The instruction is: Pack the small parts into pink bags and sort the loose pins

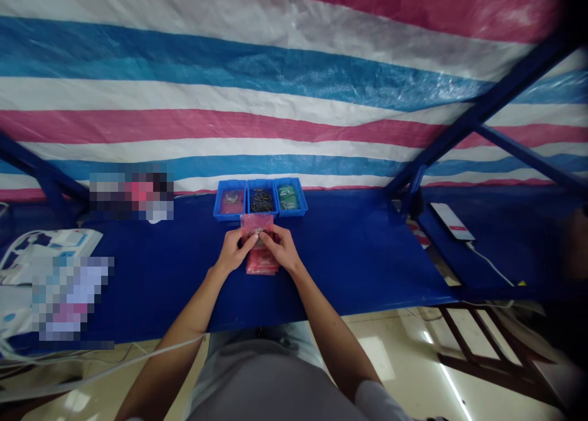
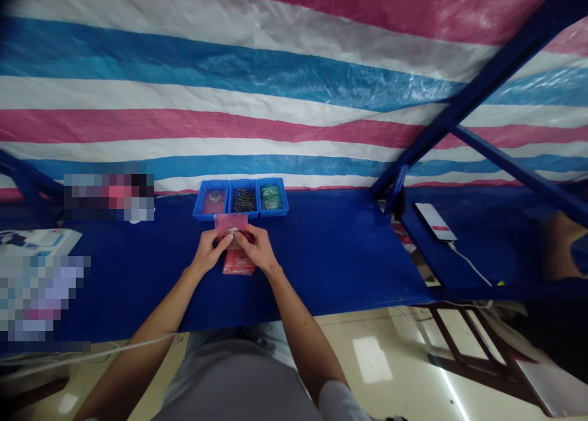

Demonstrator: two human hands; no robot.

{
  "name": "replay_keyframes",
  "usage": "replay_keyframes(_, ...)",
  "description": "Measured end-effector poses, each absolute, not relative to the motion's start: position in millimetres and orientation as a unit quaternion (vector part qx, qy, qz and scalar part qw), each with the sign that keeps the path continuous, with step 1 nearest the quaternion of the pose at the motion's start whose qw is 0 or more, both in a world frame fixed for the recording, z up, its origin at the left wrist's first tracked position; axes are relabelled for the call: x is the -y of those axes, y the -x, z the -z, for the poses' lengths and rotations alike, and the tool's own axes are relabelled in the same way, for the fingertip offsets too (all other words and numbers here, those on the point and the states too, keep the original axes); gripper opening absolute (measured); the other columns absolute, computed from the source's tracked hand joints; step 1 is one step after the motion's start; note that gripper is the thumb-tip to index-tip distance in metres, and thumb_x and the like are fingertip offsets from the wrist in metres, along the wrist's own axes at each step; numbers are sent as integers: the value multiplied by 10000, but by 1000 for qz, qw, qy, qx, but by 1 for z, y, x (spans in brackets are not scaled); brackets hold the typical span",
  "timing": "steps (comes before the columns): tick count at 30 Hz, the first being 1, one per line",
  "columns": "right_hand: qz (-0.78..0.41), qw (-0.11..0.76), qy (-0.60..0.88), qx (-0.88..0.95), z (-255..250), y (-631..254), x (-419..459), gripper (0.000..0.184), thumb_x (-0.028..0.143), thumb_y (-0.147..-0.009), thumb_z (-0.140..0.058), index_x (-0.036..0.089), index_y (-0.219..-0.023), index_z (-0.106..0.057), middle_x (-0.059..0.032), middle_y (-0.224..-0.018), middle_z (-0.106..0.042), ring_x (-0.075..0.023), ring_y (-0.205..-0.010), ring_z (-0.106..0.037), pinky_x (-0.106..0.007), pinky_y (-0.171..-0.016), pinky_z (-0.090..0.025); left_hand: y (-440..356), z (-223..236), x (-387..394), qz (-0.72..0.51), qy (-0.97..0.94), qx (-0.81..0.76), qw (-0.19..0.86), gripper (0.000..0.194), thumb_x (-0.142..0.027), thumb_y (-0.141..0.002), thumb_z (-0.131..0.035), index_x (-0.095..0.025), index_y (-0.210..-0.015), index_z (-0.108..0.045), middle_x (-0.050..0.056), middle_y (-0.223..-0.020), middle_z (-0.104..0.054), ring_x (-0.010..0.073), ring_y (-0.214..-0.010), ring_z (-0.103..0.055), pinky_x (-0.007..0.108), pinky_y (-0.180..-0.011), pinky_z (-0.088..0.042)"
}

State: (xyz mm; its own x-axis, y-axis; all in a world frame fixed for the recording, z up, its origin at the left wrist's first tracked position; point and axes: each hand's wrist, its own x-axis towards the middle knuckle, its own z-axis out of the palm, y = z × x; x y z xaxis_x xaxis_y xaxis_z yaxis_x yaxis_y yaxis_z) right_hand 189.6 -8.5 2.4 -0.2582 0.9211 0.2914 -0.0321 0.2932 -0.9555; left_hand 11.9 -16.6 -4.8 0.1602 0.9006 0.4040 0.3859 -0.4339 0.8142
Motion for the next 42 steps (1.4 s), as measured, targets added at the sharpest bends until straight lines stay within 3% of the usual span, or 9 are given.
replay_keyframes(8, -503, 488, 343, 626, -3, -188, 9, 310, 432, -902, -647, 158, -1029, -715, -22, -846, -671, -150, -735, -571, -261, -722, -471, -11, 4, 17, -474, -694, -453, 298, 321, -378, -955, -558, -129, -948, -760, 72, -881, -768, 198, -738, -681, 277, -697, -501)
replay_keyframes(12, -519, 496, 345, 605, -1, -188, 9, 301, 445, -892, -654, 155, -948, -712, -15, -781, -640, -146, -702, -549, -258, -689, -468, -11, 5, 17, -475, -699, -457, 275, 306, -382, -947, -574, -132, -928, -749, 49, -796, -741, 176, -678, -645, 264, -658, -475)
replay_keyframes(22, -525, 504, 357, 586, -4, -188, 8, 345, 468, -875, -665, 160, -1021, -720, -50, -932, -709, -186, -837, -635, -301, -810, -511, -11, 0, 16, -463, -709, -468, 254, 401, -403, -964, -529, -150, -674, -646, 11, -604, -614, 145, -582, -570, 251, -604, -413)
replay_keyframes(30, -534, 497, 363, 580, 0, -187, 6, 326, 462, -865, -687, 151, -941, -755, -36, -759, -688, -172, -700, -622, -264, -652, -494, -8, 4, 14, -466, -703, -472, 256, 363, -392, -941, -557, -141, -716, -692, 12, -589, -629, 146, -575, -572, 244, -588, -410)
replay_keyframes(42, -545, 519, 355, 554, 5, -185, 5, 290, 425, -803, -759, 178, -953, -780, -55, -825, -738, -199, -739, -668, -288, -663, -522, -7, 8, 12, -472, -695, -477, 259, 383, -419, -936, -558, -145, -711, -703, 13, -568, -619, 144, -544, -546, 244, -563, -399)
